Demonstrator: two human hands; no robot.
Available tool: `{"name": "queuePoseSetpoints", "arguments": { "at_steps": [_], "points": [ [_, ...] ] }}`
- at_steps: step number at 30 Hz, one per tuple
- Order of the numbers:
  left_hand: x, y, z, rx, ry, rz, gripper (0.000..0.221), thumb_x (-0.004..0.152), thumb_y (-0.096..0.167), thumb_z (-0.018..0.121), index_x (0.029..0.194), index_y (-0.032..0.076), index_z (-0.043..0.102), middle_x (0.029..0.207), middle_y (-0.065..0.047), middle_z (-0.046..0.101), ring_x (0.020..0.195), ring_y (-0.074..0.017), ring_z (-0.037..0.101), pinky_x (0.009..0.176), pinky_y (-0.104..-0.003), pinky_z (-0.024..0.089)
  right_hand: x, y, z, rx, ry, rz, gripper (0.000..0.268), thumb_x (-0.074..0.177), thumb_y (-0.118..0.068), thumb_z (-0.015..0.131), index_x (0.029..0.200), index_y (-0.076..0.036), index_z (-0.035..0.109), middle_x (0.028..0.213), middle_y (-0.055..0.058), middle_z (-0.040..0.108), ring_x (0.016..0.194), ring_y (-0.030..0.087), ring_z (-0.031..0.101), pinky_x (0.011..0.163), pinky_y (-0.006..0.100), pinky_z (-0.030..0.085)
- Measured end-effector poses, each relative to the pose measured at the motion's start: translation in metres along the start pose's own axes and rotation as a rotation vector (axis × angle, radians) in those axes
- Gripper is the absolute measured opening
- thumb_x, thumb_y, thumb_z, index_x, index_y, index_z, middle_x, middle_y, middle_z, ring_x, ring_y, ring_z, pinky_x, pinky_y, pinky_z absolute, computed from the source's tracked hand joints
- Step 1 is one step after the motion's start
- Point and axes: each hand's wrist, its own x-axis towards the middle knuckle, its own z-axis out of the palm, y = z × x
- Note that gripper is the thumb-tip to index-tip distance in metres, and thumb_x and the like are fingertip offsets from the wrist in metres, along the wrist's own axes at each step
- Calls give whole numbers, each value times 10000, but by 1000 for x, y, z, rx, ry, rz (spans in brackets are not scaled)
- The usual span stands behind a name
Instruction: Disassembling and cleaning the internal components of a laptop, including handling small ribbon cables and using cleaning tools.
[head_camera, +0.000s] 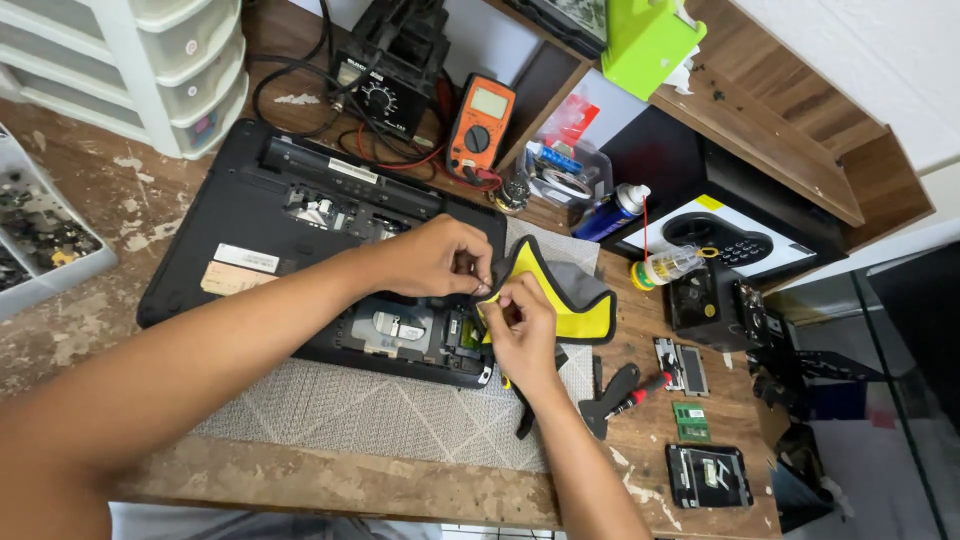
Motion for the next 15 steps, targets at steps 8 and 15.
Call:
{"name": "queuePoseSetpoints", "arguments": {
  "at_steps": [8,15],
  "points": [
    [0,7,-3,21,-14,-10,87,770,-30,757,804,50,771,737,-85,721,600,-137,666,523,-256,531,4,-7,-5,0,-43,-26,299,862,-5,777,723,-62,520,717,77,524,507,225,520,472,313,392],
    [0,15,-3,147,-47,5,126,848,-42,685,852,43,777,776,-100,727,641,-179,690,570,-276,551,6,-8,-9,0,-60,35,249,839,48,791,723,-24,583,700,86,547,518,192,519,484,313,396]
  ]
}}
